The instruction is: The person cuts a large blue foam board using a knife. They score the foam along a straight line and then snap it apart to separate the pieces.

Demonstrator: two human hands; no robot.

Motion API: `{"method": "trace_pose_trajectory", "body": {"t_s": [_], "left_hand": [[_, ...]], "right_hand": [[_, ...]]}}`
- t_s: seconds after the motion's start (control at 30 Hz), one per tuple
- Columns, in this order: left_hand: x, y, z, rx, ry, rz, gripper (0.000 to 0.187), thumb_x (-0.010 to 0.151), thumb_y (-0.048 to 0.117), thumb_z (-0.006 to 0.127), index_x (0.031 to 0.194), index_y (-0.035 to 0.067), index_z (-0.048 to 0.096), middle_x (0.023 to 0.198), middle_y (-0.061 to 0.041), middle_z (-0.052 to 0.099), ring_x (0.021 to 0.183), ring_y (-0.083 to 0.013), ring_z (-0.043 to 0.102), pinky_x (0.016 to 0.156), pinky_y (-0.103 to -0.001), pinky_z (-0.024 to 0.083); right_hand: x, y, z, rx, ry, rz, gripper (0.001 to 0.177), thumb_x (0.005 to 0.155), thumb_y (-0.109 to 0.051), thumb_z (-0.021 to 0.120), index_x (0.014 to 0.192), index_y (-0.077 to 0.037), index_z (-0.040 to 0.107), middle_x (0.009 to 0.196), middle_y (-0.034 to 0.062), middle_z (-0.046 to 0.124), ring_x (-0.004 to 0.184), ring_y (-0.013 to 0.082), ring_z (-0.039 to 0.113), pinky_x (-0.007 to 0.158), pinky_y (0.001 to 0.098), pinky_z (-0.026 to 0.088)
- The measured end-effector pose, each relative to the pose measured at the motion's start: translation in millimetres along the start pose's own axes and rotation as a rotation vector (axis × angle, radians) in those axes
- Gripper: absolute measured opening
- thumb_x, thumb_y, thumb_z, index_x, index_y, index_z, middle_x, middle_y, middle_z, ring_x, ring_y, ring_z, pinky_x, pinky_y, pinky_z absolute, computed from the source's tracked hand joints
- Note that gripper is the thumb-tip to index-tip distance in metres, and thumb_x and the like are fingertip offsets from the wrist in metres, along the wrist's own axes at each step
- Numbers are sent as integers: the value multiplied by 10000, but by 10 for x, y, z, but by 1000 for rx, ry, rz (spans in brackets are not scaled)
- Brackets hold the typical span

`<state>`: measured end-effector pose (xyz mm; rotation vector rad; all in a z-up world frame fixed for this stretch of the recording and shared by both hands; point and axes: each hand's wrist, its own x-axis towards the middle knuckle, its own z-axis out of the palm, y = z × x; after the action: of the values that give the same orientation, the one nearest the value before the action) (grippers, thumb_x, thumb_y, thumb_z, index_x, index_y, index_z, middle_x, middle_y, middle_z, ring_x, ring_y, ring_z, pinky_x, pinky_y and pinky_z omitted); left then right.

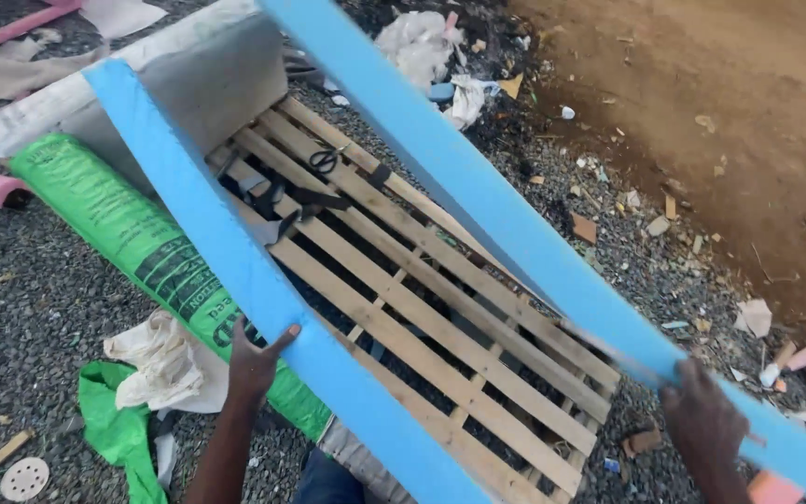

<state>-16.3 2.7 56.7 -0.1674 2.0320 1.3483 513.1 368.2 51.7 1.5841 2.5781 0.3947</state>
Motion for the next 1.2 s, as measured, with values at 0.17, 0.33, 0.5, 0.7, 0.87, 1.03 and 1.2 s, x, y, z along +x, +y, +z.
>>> {"method": "trace_pose_trajectory", "body": {"t_s": [0.17,0.33,0.5,0.7,0.87,1.03,1.2], "left_hand": [[46,-14,27,-28,22,6,1229,640,416,821,1635,114,166,1600,-177,398,1364,-365,511,1072,-532,510],[-182,43,-60,-90,24,7,1088,703,262,795,1607,52,228,1506,-188,508,1278,-361,584,1025,-478,547],[-398,45,-1,40,68,-30,1102,732,292,780,1623,64,174,1566,-217,412,1358,-383,500,1092,-507,471],[-2,-168,133,44,89,57,1128,717,371,798,1612,43,196,1533,-207,455,1317,-381,533,1049,-525,507],[196,-454,327,-25,275,142,972,674,399,911,1392,-3,394,1333,-180,561,1150,-316,611,854,-405,613],[621,-1023,523,411,279,392,806,947,739,445,1018,-41,634,957,-257,686,902,-463,668,718,-576,478],[108,-802,469,214,381,539,487,1021,375,667,687,114,427,621,-61,413,569,-218,388,574,-441,281]], "right_hand": [[-1275,168,1710,-137,-259,-47,293,898,-361,581,1176,-304,506,1238,-84,575,1042,173,716,574,447,625],[-2268,229,3999,-304,-347,-116,604,752,-493,561,1341,-556,442,1241,-101,572,1027,159,683,615,394,583],[-2232,-562,3478,-131,-1272,-164,280,1035,-353,379,1298,-346,473,1248,1,564,1149,209,661,942,392,569],[-1466,-747,2112,91,-1102,98,290,925,-507,633,1018,-242,708,1032,-2,705,960,188,707,817,358,561],[-970,-1961,-451,651,-764,94,405,882,-619,642,910,-246,797,936,-66,836,887,152,766,805,314,506],[-1403,-2918,-1012,351,-670,-396,1382,610,-926,777,1653,-303,116,1550,-8,472,1263,322,603,860,541,585],[-1648,-2685,-292,237,-383,-288,1096,641,-829,692,1583,-401,330,1386,-124,640,929,274,719,750,467,573]]}}
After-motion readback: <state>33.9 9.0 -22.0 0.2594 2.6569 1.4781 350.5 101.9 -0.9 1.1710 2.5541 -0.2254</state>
